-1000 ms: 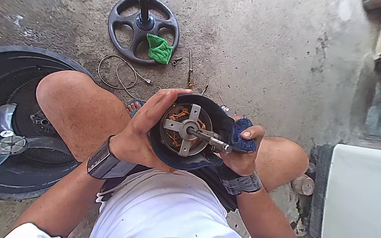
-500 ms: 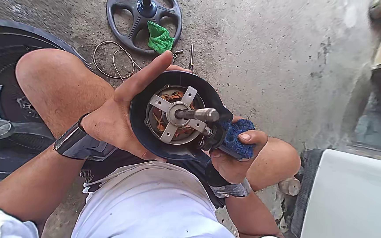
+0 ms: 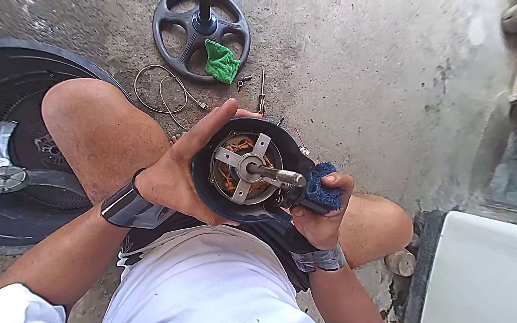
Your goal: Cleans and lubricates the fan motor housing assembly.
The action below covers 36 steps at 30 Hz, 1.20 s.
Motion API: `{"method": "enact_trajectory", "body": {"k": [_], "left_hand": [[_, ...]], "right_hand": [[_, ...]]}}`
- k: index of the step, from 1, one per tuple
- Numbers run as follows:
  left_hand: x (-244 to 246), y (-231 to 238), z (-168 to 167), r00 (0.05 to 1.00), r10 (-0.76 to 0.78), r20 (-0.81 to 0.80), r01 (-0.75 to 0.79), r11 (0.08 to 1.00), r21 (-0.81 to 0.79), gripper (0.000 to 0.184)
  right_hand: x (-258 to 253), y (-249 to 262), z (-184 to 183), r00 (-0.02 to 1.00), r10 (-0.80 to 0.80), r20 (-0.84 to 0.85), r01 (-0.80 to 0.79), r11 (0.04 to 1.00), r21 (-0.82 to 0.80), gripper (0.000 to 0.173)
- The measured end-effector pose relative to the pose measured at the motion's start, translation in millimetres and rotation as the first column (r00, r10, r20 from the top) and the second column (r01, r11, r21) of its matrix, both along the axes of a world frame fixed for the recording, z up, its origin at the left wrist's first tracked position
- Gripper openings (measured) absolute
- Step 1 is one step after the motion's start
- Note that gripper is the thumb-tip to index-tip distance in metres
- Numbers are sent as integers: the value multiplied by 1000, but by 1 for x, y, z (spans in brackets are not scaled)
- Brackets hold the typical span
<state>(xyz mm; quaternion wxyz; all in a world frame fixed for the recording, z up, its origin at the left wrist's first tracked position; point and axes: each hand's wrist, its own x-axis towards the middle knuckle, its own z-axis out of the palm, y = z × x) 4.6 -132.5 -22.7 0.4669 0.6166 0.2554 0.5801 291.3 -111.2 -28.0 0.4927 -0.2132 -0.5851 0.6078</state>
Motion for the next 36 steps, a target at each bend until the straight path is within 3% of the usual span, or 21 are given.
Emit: {"method": "enact_trajectory", "body": {"k": [5,9,12,18,23,25,27,29,31,33,36], "left_hand": [[6,-2,-9,998,54,35,-53,999,-12,132],[3,-8,-22,992,107,64,-92,975,-203,135],[5,-10,-35,978,155,137,-98,931,-352,127],[13,-10,-47,859,198,473,121,819,-562,99],[14,-12,-42,774,325,544,168,723,-670,93],[15,-11,-41,731,365,576,179,712,-679,90],[14,-9,-41,687,357,633,213,734,-645,86],[14,-8,-40,660,339,671,235,755,-613,79],[15,-7,-39,646,370,668,219,749,-626,77],[16,-7,-40,637,400,659,201,739,-643,88],[19,-7,-43,641,422,641,185,726,-662,98]], "right_hand": [[4,6,1,989,96,-111,-111,985,-135,63],[5,7,2,986,91,-139,-122,963,-240,57],[6,6,1,980,33,-196,-98,938,-331,52],[4,14,2,953,-213,-215,60,829,-555,52],[10,16,2,944,-280,-176,126,795,-593,59],[11,18,1,943,-297,-150,174,824,-539,63],[12,20,1,943,-316,-103,256,887,-384,65],[14,18,10,929,-370,-13,367,923,-114,59],[10,14,31,896,-436,87,411,887,211,47],[1,18,60,871,-454,186,308,802,513,40],[-12,32,82,779,-505,371,93,679,728,39]]}}
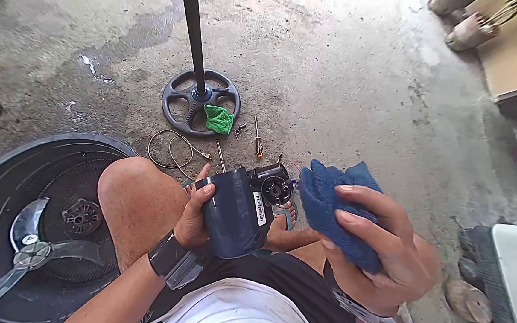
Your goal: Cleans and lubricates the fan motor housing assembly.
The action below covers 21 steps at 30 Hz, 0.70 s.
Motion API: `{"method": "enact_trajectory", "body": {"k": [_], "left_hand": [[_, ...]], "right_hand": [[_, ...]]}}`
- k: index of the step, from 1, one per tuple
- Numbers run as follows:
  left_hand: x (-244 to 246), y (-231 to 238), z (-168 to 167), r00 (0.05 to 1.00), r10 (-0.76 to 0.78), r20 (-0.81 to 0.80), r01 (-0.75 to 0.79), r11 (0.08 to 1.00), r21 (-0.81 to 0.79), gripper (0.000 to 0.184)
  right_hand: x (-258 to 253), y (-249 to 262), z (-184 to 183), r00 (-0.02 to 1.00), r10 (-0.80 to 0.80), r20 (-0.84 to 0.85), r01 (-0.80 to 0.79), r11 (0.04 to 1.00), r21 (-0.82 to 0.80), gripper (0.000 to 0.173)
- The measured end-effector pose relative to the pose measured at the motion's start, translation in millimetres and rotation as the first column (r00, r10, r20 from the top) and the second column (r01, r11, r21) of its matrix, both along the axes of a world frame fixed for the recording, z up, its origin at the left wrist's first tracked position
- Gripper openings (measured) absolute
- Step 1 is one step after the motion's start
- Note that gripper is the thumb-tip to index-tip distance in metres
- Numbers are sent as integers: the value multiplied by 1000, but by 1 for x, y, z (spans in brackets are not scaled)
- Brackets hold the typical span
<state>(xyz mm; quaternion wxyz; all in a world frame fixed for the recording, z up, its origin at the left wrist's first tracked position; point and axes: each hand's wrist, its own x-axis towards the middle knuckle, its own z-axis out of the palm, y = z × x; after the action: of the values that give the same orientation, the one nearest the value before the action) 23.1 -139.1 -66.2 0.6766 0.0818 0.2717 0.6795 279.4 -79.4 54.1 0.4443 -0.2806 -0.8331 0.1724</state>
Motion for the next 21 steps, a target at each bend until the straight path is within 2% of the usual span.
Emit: {"method": "enact_trajectory", "body": {"k": [3,6,7,8,9,10,11,12,13,14,16,17,19,21], "left_hand": [[1,-1,-3,997,6,-71,-8,1000,-20,105],[2,-5,-5,982,29,-184,-37,998,-41,114],[2,-6,-5,978,36,-206,-48,997,-54,117],[1,-6,-4,973,33,-228,-52,996,-75,119],[1,-7,-3,970,29,-243,-54,994,-95,120],[0,-8,-3,969,28,-245,-54,994,-98,120],[0,-8,-2,967,27,-254,-53,994,-95,120],[-1,-9,-2,960,28,-277,-51,996,-78,120],[-1,-10,-2,943,29,-331,-48,998,-50,121],[-2,-12,-2,909,35,-416,-41,999,-6,123],[-2,-13,3,807,98,-582,-23,991,135,129],[0,-14,8,751,142,-645,-1,977,215,130],[3,-15,19,632,252,-732,48,931,362,127],[8,-18,31,558,314,-768,89,897,432,127]], "right_hand": [[-21,15,3,965,-8,264,-3,999,41,28],[-40,21,-5,840,30,542,-79,995,67,20],[-41,22,-7,815,60,577,-114,992,58,18],[-39,24,-10,831,95,548,-138,990,36,16],[-33,27,-13,887,133,442,-144,990,-10,15],[-25,29,-18,953,144,268,-128,989,-75,14],[-18,31,-23,993,101,61,-91,985,-147,16],[-12,33,-29,992,0,-124,-31,969,-246,19],[-9,31,-37,954,-118,-275,-1,917,-398,26],[-6,26,-46,909,-208,-360,-39,820,-571,42],[0,3,-72,873,-236,-426,-229,574,-786,82],[2,-15,-85,872,-194,-450,-316,479,-819,89],[7,-52,-104,841,-86,-535,-471,371,-800,80],[6,-70,-105,841,60,-537,-523,343,-780,77]]}}
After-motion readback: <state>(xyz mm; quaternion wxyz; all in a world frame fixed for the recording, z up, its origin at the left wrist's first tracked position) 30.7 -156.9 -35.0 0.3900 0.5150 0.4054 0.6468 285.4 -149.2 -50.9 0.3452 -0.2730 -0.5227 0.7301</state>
